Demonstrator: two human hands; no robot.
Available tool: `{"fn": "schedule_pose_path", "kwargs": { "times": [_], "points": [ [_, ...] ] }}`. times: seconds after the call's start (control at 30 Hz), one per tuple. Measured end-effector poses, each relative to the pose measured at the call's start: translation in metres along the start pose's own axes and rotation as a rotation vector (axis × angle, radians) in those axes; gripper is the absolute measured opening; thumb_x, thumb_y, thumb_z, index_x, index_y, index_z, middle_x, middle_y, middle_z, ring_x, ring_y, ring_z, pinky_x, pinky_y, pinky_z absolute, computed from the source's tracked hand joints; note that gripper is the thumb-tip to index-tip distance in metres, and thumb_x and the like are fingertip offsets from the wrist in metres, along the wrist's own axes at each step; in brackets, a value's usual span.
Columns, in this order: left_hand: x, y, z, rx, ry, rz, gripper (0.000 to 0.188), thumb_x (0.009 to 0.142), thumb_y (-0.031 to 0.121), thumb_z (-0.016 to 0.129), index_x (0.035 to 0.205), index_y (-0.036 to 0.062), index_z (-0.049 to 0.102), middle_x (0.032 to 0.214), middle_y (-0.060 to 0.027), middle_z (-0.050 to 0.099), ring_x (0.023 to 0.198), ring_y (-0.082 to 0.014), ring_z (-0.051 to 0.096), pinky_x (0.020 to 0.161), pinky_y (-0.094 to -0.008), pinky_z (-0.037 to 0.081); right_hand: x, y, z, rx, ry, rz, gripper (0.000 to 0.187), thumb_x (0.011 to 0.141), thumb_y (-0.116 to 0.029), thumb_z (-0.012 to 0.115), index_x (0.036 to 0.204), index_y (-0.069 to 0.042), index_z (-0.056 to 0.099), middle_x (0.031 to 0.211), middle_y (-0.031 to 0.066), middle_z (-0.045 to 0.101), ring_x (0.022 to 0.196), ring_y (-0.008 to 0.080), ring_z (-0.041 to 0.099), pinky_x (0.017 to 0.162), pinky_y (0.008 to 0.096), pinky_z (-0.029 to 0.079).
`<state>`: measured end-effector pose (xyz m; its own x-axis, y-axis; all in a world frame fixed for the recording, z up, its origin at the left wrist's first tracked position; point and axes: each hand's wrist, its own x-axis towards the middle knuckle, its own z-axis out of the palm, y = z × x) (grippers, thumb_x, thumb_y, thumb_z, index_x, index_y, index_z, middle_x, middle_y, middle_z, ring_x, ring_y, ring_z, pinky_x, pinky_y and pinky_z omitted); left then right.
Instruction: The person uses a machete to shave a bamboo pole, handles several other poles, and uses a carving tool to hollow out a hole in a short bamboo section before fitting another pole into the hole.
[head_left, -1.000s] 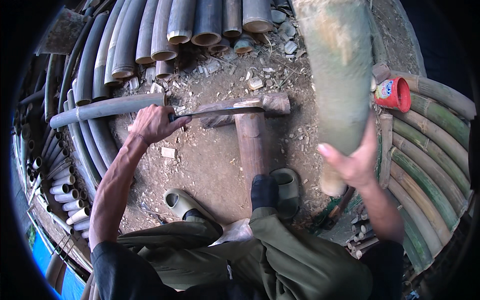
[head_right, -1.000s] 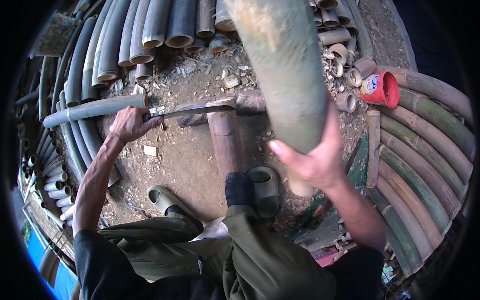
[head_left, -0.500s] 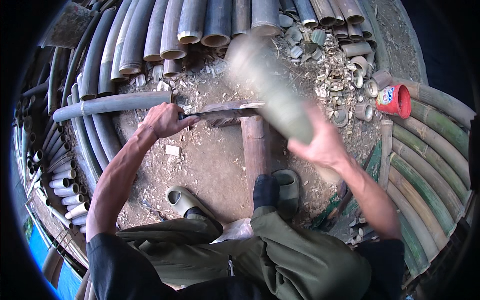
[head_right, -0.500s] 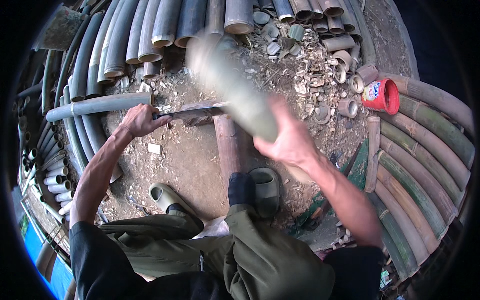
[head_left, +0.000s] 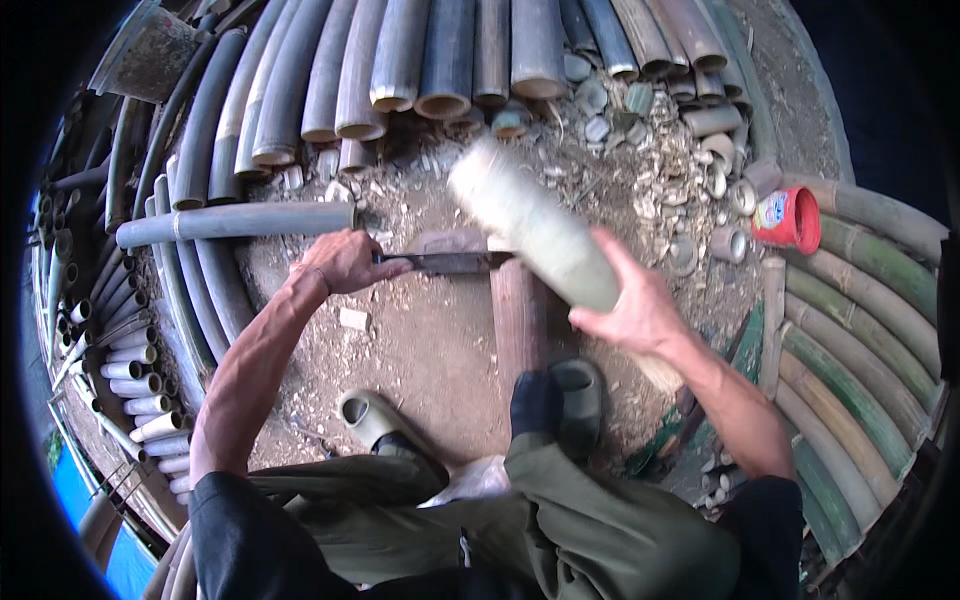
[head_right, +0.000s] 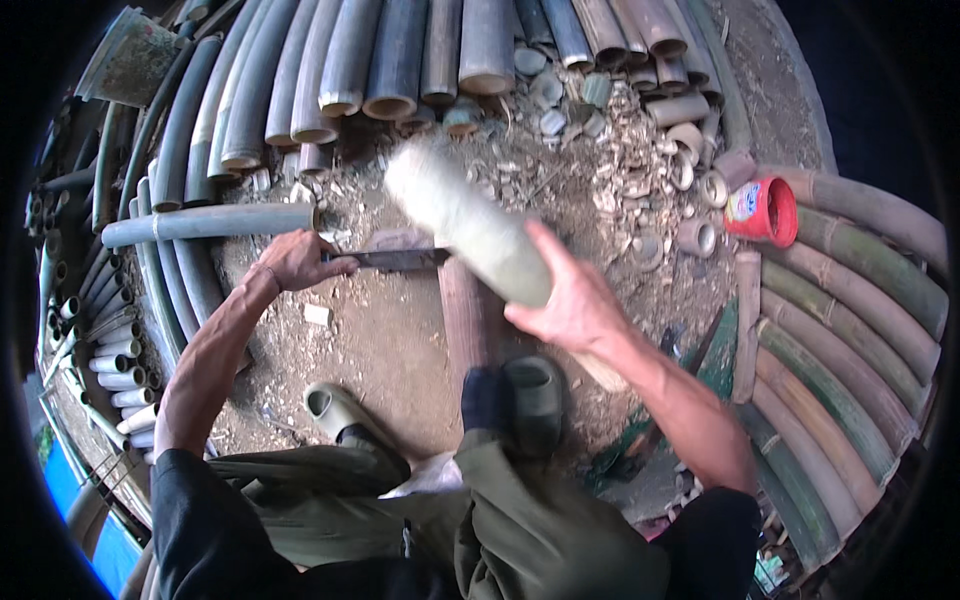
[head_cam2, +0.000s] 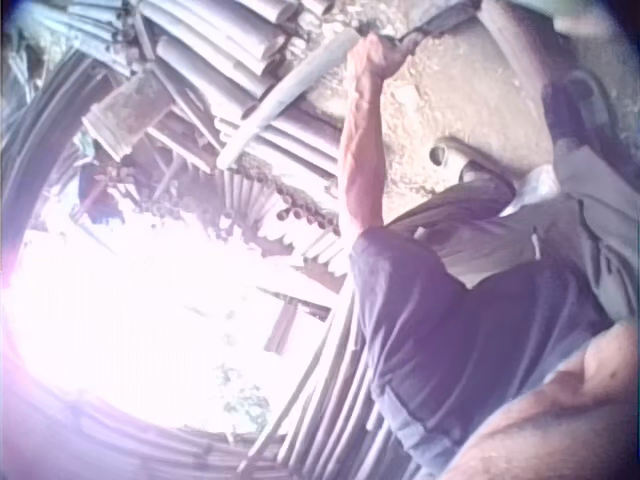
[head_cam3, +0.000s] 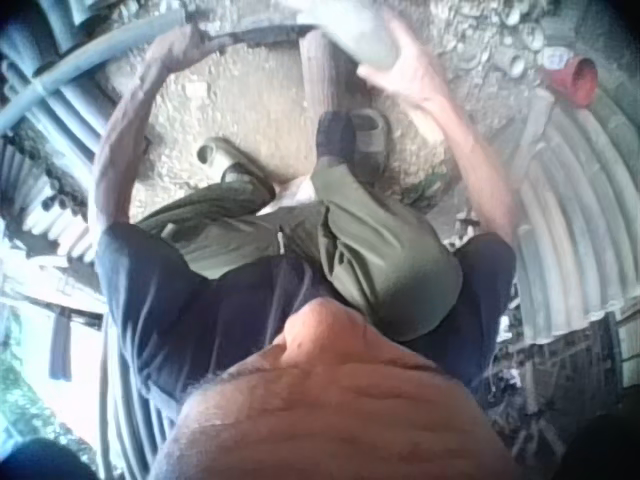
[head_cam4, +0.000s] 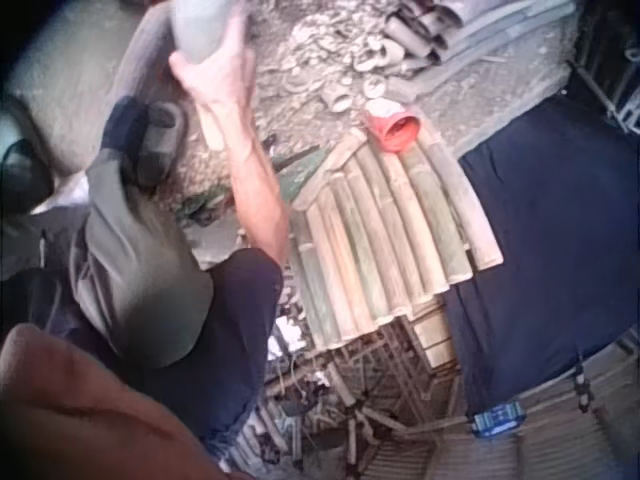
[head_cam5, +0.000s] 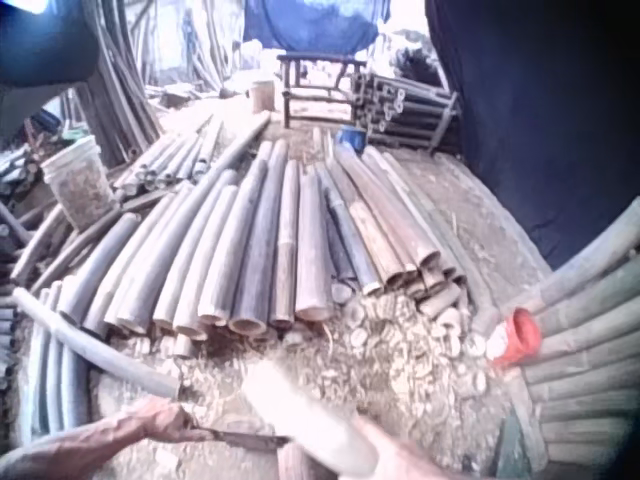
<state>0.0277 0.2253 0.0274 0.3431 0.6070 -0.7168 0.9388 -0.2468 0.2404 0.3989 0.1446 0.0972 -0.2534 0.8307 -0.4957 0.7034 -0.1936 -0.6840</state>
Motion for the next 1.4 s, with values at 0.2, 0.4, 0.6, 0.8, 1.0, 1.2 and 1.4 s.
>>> {"fn": "schedule_pose_path", "kwargs": {
  "times": [0.2, 0.4, 0.6, 0.8, 1.0, 1.2, 1.4],
  "points": [
    [-0.072, -0.003, 0.091, 0.063, 0.696, 0.226, 0.04, 0.071, 0.038, 0.08, 0.097, 0.0131, 0.062, 0.082, -0.0035, 0.058, 0.078, -0.0211, 0.059, 0.074, -0.0387, 0.045, 0.005, -0.008, -0.059, 0.295, 0.617, -0.316, 0.08, 0.073, -0.026, 0.08, 0.135, 0.002, 0.037, 0.123, 0.0147, 0.054, 0.109, 0.022, 0.057, 0.094, 0.0383, 0.047],
    [-0.08, 0.022, 0.103, 0.013, 0.528, 0.045, 0.036, 0.071, 0.034, 0.079, 0.1, 0.0174, 0.064, 0.097, -0.005, 0.053, 0.096, -0.0246, 0.053, 0.082, -0.043, 0.04, -0.009, -0.001, -0.06, 0.086, 0.503, -0.318, 0.089, 0.072, -0.024, 0.08, 0.142, 0.003, 0.032, 0.127, 0.0177, 0.053, 0.114, 0.0267, 0.056, 0.1, 0.0384, 0.045],
    [-0.071, 0.023, 0.103, 0.035, 0.435, 0.019, 0.031, 0.075, 0.037, 0.076, 0.096, 0.0174, 0.064, 0.096, -0.0046, 0.054, 0.098, -0.0246, 0.055, 0.08, -0.0446, 0.042, -0.022, 0.002, -0.034, -0.003, 0.282, -0.346, 0.096, 0.066, -0.016, 0.082, 0.145, 0.0, 0.031, 0.134, 0.0214, 0.052, 0.123, 0.0306, 0.055, 0.104, 0.0392, 0.043],
    [-0.06, 0.024, 0.1, -0.001, 0.393, -0.007, 0.03, 0.077, 0.036, 0.074, 0.097, 0.016, 0.065, 0.097, -0.0058, 0.056, 0.099, -0.0264, 0.058, 0.081, -0.0464, 0.044, -0.023, 0.016, -0.021, -0.291, 0.206, -0.597, 0.096, 0.061, -0.018, 0.083, 0.143, -0.004, 0.036, 0.129, 0.0233, 0.055, 0.111, 0.0368, 0.062, 0.096, 0.0419, 0.054],
    [-0.038, 0.015, 0.092, 0.015, 0.291, -0.068, 0.024, 0.078, 0.028, 0.072, 0.094, 0.0123, 0.064, 0.094, -0.0098, 0.06, 0.101, -0.0294, 0.06, 0.083, -0.0484, 0.045, -0.002, 0.04, -0.01, -0.823, 0.003, -1.068, 0.078, 0.064, -0.018, 0.078, 0.136, -0.016, 0.049, 0.105, 0.009, 0.06, 0.078, 0.0231, 0.06, 0.064, 0.0332, 0.056],
    [-0.031, 0.007, 0.095, 0.031, 0.408, -0.044, 0.024, 0.076, 0.025, 0.073, 0.093, 0.0109, 0.065, 0.093, -0.0098, 0.061, 0.099, -0.0292, 0.06, 0.082, -0.0476, 0.045, -0.007, 0.027, 0.0, -0.851, -0.091, -1.014, 0.071, 0.068, -0.021, 0.078, 0.134, -0.012, 0.051, 0.103, 0.007, 0.059, 0.079, 0.0199, 0.061, 0.064, 0.0335, 0.058],
    [-0.022, 0.007, 0.088, 0.043, 0.474, 0.0, 0.039, 0.078, 0.037, 0.076, 0.104, 0.0117, 0.064, 0.093, -0.0096, 0.062, 0.095, -0.0281, 0.063, 0.081, -0.0477, 0.047, 0.014, 0.037, -0.024, -1.118, -0.062, -0.695, 0.084, 0.064, -0.029, 0.084, 0.137, -0.012, 0.046, 0.097, 0.0094, 0.053, 0.079, 0.0243, 0.057, 0.065, 0.0372, 0.055]
  ]
}}
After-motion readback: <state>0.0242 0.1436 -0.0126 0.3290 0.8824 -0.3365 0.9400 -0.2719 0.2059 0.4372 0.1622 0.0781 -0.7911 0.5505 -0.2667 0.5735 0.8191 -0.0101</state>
